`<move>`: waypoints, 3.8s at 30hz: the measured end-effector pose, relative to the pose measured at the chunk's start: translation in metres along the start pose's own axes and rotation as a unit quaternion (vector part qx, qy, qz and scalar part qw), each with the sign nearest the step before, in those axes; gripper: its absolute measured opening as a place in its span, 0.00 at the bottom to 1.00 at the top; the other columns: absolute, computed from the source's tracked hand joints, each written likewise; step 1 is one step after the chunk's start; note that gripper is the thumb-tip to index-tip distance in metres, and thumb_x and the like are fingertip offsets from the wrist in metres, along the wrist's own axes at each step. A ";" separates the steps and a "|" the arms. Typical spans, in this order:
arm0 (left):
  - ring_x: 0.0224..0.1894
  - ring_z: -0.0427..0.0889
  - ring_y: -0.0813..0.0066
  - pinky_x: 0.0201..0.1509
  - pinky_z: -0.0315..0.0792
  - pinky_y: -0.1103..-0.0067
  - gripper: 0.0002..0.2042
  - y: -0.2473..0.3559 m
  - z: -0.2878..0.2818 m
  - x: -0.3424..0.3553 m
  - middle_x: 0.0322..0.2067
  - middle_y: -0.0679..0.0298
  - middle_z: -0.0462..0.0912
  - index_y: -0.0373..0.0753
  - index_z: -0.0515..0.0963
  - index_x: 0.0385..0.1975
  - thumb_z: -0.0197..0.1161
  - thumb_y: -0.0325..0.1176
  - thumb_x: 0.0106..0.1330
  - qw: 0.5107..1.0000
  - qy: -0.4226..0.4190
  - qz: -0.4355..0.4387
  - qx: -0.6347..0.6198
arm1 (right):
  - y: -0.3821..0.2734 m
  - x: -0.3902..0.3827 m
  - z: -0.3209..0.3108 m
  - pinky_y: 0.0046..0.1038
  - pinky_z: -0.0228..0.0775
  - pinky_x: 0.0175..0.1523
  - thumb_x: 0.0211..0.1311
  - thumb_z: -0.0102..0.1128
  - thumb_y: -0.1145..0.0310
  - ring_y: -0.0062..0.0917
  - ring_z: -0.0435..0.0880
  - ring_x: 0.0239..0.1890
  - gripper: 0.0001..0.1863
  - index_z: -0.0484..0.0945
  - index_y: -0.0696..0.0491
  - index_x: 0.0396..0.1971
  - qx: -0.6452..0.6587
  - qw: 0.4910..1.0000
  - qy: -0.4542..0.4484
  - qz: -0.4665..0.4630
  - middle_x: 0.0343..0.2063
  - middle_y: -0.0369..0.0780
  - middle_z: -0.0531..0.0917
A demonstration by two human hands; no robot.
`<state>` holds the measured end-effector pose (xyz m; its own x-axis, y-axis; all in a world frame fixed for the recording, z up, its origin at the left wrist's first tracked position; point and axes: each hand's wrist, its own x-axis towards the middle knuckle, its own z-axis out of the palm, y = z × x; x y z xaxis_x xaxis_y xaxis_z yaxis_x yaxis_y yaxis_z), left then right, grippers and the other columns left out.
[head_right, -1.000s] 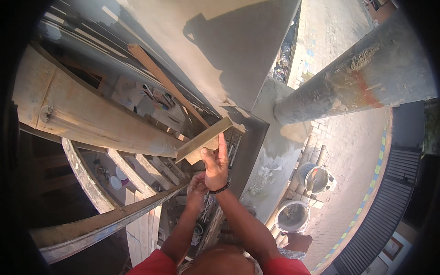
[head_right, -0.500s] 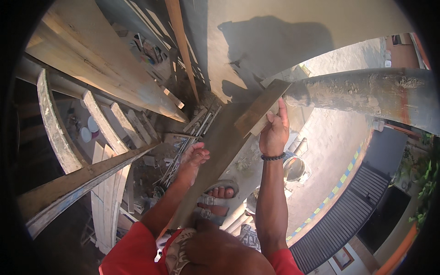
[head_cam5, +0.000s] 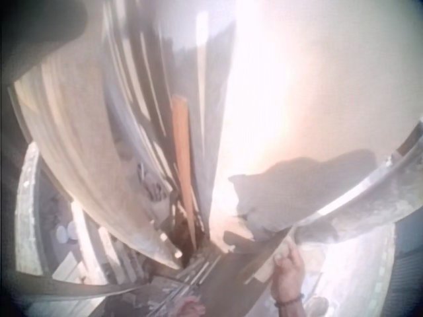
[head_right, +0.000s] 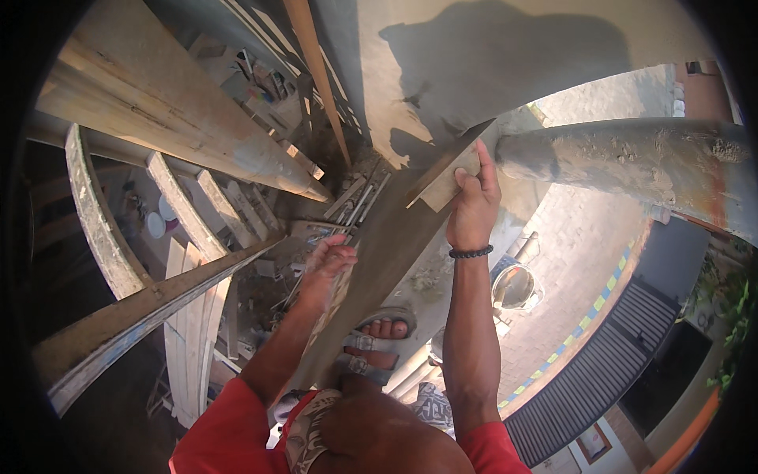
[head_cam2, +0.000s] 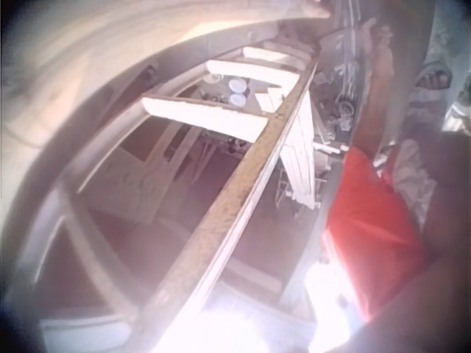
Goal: The person applies plaster to a wall using a trowel and a wooden float. They repeatedly scoop plaster from a bucket, apply it to the wall, and smooth the surface with the float.
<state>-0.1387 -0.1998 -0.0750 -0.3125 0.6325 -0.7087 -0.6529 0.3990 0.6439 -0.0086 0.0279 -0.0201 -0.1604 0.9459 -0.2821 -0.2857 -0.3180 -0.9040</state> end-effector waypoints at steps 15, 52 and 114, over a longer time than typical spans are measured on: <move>0.43 0.75 0.73 0.47 0.67 0.78 0.20 0.000 0.001 0.005 0.41 0.62 0.75 0.38 0.67 0.52 0.60 0.34 0.62 1.000 -0.013 0.004 -0.018 | 0.000 0.004 0.004 0.25 0.62 0.59 0.57 0.47 0.82 0.22 0.72 0.53 0.28 0.63 0.60 0.61 0.024 0.999 -0.030 0.000 0.54 0.40 0.73; 0.40 0.78 0.73 0.47 0.71 0.76 0.16 0.042 -0.014 -0.003 0.40 0.62 0.77 0.39 0.67 0.50 0.58 0.31 0.63 0.999 0.011 -0.006 0.043 | 0.102 0.025 0.134 0.26 0.73 0.47 0.56 0.59 0.80 0.12 0.74 0.38 0.41 0.52 0.43 0.68 0.298 0.934 0.195 -0.010 0.39 0.30 0.77; 0.43 0.76 0.72 0.51 0.68 0.76 0.20 0.019 0.049 0.002 0.42 0.61 0.76 0.36 0.66 0.53 0.59 0.35 0.64 0.999 -0.048 0.002 -0.025 | 0.034 -0.130 -0.055 0.35 0.69 0.57 0.63 0.44 0.70 0.33 0.76 0.52 0.24 0.62 0.56 0.59 0.397 0.899 -0.067 0.175 0.55 0.42 0.71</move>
<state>-0.1184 -0.1585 -0.0502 -0.2494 0.6964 -0.6729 -0.6853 0.3640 0.6307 0.0541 -0.1025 -0.0317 -0.4681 0.7798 -0.4158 -0.7713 -0.5901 -0.2385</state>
